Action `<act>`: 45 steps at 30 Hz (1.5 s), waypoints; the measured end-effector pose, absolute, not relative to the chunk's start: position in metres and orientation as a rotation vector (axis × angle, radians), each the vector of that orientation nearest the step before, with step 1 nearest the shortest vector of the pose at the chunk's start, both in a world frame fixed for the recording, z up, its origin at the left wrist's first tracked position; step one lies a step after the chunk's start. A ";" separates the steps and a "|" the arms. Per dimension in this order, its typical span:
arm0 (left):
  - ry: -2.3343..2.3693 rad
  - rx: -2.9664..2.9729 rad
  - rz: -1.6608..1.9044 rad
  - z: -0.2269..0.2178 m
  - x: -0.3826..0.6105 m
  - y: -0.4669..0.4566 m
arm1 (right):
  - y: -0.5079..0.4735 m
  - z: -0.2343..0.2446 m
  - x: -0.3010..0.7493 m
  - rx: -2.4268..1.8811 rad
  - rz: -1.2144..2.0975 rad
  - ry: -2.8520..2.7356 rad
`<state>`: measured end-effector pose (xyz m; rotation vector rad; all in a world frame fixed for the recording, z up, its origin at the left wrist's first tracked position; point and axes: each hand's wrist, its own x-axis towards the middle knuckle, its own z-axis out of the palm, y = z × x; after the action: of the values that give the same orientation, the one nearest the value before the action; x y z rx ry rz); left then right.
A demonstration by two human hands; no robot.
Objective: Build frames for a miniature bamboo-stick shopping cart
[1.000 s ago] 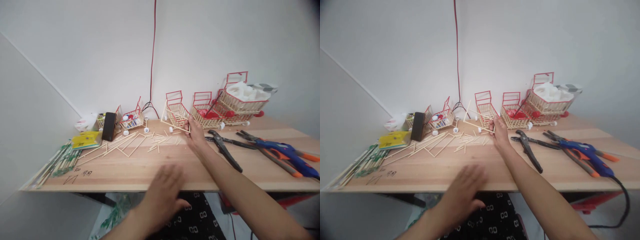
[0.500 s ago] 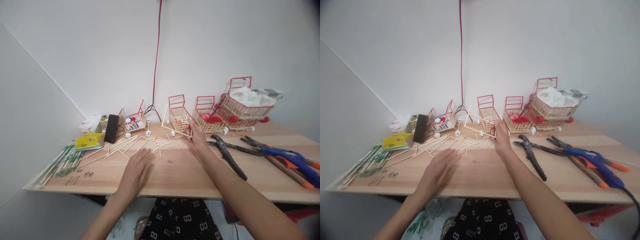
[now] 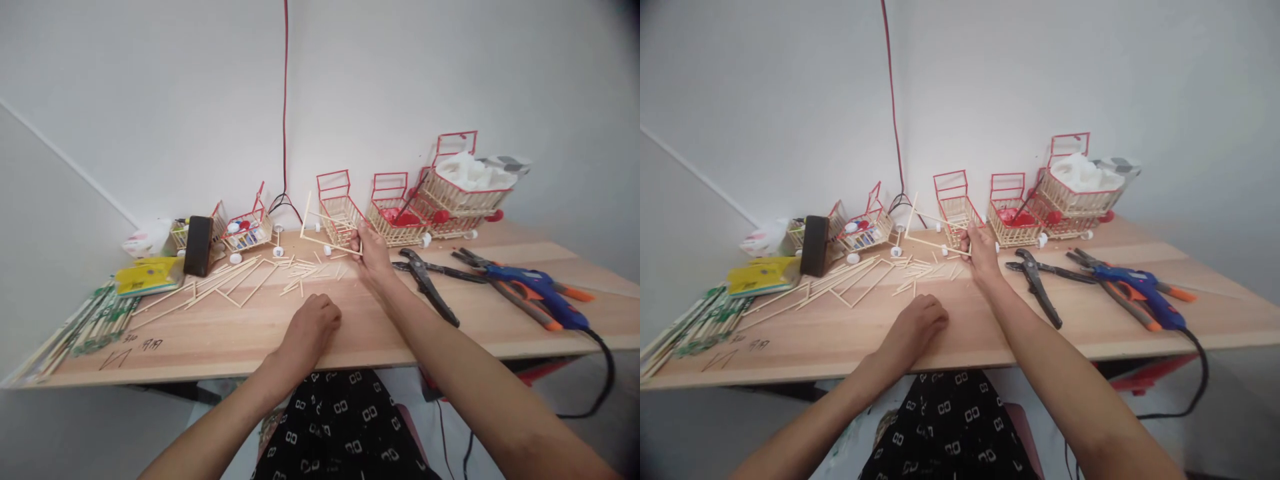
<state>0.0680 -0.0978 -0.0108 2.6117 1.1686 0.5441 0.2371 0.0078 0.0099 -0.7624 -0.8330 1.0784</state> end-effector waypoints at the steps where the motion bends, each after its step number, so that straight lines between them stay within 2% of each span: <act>1: 1.187 2.641 0.470 -0.011 0.071 -0.096 | 0.008 0.009 0.237 -0.745 1.077 -0.835; 11: 1.295 2.916 0.000 0.007 0.077 -0.109 | 0.007 0.009 0.238 -0.739 1.060 -0.866; 16: 1.331 3.042 0.006 -0.002 0.087 -0.113 | 0.004 0.011 0.237 -0.736 1.051 -0.864; 22: 1.602 2.951 0.025 -0.003 0.093 -0.078 | 0.006 0.008 0.237 -0.748 1.050 -0.880; 29: 1.533 2.847 0.208 0.001 0.075 -0.074 | 0.009 0.009 0.239 -0.728 1.072 -0.863; 36: 1.449 2.854 0.212 0.003 0.067 -0.081 | 0.007 0.009 0.238 -0.745 1.074 -0.864; 41: 1.358 2.570 0.641 -0.005 0.056 -0.087 | 0.008 0.008 0.238 -0.765 1.067 -0.861; 45: 1.257 2.215 0.940 0.008 0.039 -0.098 | 0.009 0.008 0.239 -0.733 1.072 -0.859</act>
<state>0.0389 -0.0982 0.0078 2.2149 1.2567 0.9397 0.2387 0.0088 0.0085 -0.7330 -0.8586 1.0722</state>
